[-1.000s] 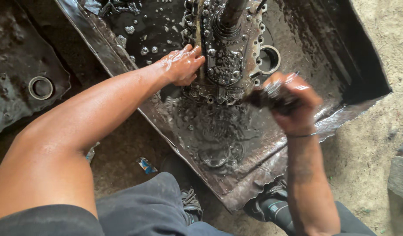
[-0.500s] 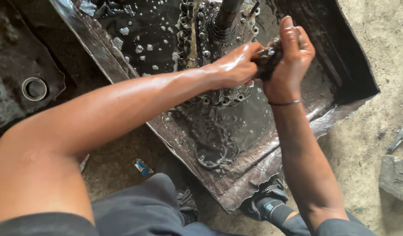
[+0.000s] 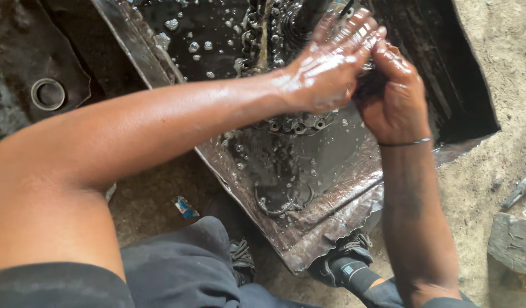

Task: The person scrubs and rinses a disassembled mechanical assembly in a metal tray filled with dark liquid. They repeatedly rub the surfaces and crevices with both hands, rotate the assembly, and rinse it to remove grime.

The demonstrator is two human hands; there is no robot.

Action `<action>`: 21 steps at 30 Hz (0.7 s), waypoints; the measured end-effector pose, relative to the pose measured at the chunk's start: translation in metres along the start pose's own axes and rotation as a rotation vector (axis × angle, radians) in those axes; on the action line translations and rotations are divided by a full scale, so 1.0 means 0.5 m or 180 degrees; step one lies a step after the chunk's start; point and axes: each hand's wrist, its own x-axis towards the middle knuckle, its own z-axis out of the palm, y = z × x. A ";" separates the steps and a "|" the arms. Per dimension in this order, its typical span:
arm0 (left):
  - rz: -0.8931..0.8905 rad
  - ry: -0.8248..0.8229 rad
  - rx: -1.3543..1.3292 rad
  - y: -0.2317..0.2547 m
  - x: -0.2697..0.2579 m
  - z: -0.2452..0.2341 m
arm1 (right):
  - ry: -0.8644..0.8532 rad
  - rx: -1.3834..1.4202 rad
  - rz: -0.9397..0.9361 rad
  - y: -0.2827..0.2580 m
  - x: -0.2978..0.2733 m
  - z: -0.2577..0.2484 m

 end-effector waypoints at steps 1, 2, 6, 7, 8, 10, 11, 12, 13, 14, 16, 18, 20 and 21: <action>-0.0161 -0.0238 -0.0462 -0.020 -0.005 -0.018 | -0.0070 -0.0504 -0.0087 -0.004 -0.009 0.007; -0.0327 -0.0470 -0.0926 -0.038 -0.016 -0.036 | -0.0144 -0.1005 -0.0176 -0.009 -0.020 0.017; -0.0554 -0.1126 -0.1333 -0.138 -0.049 -0.093 | -0.0155 -0.3170 -0.0728 -0.021 -0.078 0.069; -0.1047 -0.1621 -0.1054 -0.165 -0.062 -0.101 | -0.0124 -0.3252 -0.0658 -0.024 -0.090 0.084; -0.0951 -0.1503 -0.0832 -0.185 -0.077 -0.103 | -0.0085 -0.3323 -0.0587 -0.028 -0.102 0.097; -0.0979 -0.1450 -0.0568 -0.215 -0.107 -0.100 | -0.0276 -0.3515 -0.0527 -0.023 -0.108 0.118; -0.1105 -0.1513 -0.0526 -0.227 -0.122 -0.098 | -0.0507 -0.3632 -0.0539 -0.018 -0.107 0.124; -0.1217 -0.1575 -0.0480 -0.236 -0.131 -0.096 | -0.0729 -0.3747 -0.0560 -0.015 -0.103 0.129; -0.1179 -0.1629 -0.0425 -0.244 -0.137 -0.094 | -0.1038 -0.3864 -0.0848 -0.010 -0.094 0.133; -0.1144 -0.1685 -0.0378 -0.250 -0.144 -0.091 | -0.1352 -0.3976 -0.1127 -0.001 -0.083 0.137; -0.1113 -0.1723 -0.0329 -0.257 -0.150 -0.084 | -0.1599 -0.4158 -0.1455 0.013 -0.068 0.145; -0.1119 -0.1690 -0.0329 -0.261 -0.151 -0.078 | -0.1451 -0.4314 -0.1551 0.026 -0.057 0.158; -0.1054 -0.1731 -0.0279 -0.263 -0.150 -0.071 | -0.1524 -0.4078 -0.1493 0.038 -0.048 0.174; -0.1018 -0.1749 -0.0255 -0.265 -0.149 -0.068 | -0.1497 -0.4046 -0.1435 0.046 -0.045 0.182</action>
